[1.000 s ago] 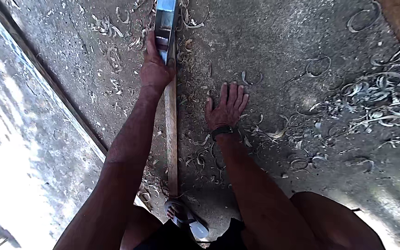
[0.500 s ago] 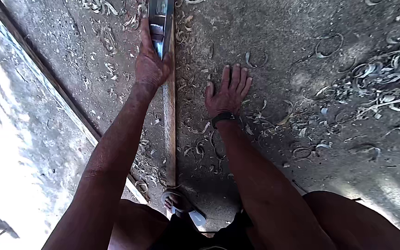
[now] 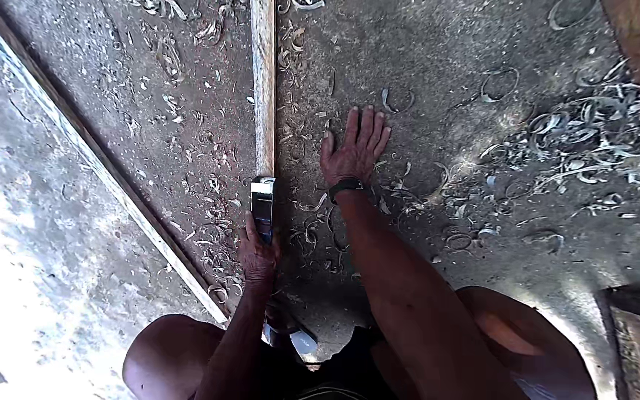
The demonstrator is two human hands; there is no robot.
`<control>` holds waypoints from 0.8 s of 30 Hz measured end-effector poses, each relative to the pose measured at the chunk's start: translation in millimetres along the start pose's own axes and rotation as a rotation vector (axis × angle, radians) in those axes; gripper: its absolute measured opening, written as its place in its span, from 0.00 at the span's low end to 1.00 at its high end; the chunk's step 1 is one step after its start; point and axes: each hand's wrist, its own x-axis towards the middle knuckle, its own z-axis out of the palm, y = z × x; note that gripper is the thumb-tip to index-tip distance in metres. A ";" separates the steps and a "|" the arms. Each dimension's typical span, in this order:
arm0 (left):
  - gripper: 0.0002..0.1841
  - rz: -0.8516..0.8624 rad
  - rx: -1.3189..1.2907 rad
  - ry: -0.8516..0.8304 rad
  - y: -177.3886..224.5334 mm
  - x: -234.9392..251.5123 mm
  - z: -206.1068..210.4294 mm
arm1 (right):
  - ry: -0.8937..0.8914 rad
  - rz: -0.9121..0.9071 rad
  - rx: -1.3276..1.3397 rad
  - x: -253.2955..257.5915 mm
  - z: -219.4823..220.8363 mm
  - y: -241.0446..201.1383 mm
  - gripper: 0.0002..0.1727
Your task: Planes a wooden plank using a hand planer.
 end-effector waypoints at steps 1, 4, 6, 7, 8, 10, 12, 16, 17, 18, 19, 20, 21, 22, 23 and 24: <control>0.47 -0.020 0.003 0.001 16.1 20.4 -3.5 | 0.001 0.001 0.001 1.2 -0.8 0.5 0.42; 0.51 -0.037 -0.004 -0.092 63.2 93.5 -18.8 | -0.011 0.001 0.015 0.8 -1.8 -1.6 0.42; 0.53 -0.017 0.002 -0.120 100.4 149.1 -27.9 | -0.011 0.005 0.011 0.9 -1.4 -0.1 0.42; 0.54 -0.012 0.007 -0.121 118.1 175.2 -33.5 | -0.014 0.004 0.008 0.8 -1.3 0.4 0.42; 0.55 -0.007 0.007 -0.119 132.8 198.5 -40.1 | -0.015 0.004 0.010 0.7 -1.3 -0.4 0.42; 0.56 0.006 -0.020 -0.094 154.7 233.8 -49.9 | -0.019 0.012 0.017 1.9 -1.5 -2.0 0.42; 0.57 0.026 -0.038 -0.072 162.6 250.0 -51.6 | -0.028 0.015 0.014 1.6 -2.5 -1.0 0.43; 0.59 0.068 -0.062 -0.099 156.4 248.3 -55.4 | -0.034 0.014 0.018 1.0 -4.1 -0.8 0.43; 0.60 0.075 -0.053 -0.102 149.4 238.6 -53.7 | -0.037 0.013 0.019 1.0 -4.5 -0.6 0.43; 0.60 0.072 -0.043 -0.105 139.2 222.6 -50.5 | -0.036 0.012 0.021 1.2 -4.5 -0.2 0.42; 0.60 0.056 -0.039 -0.114 125.7 200.9 -46.6 | -0.036 0.012 0.025 1.6 -4.4 -0.4 0.42; 0.60 0.034 -0.039 -0.131 108.7 174.4 -41.8 | -0.031 0.013 0.030 1.1 -3.9 -0.7 0.42; 0.59 0.020 -0.032 -0.153 89.1 144.7 -36.7 | -0.038 0.016 0.033 1.0 -3.8 -1.0 0.42; 0.57 0.010 -0.035 -0.180 68.5 113.8 -31.5 | -0.041 0.015 0.034 0.7 -3.5 -0.6 0.42; 0.56 0.002 -0.024 -0.194 48.8 85.9 -25.7 | -0.046 0.015 0.033 0.4 -3.4 -0.4 0.42; 0.54 -0.002 -0.014 -0.197 32.4 63.5 -21.1 | -0.053 0.016 0.032 0.2 -4.3 -0.8 0.42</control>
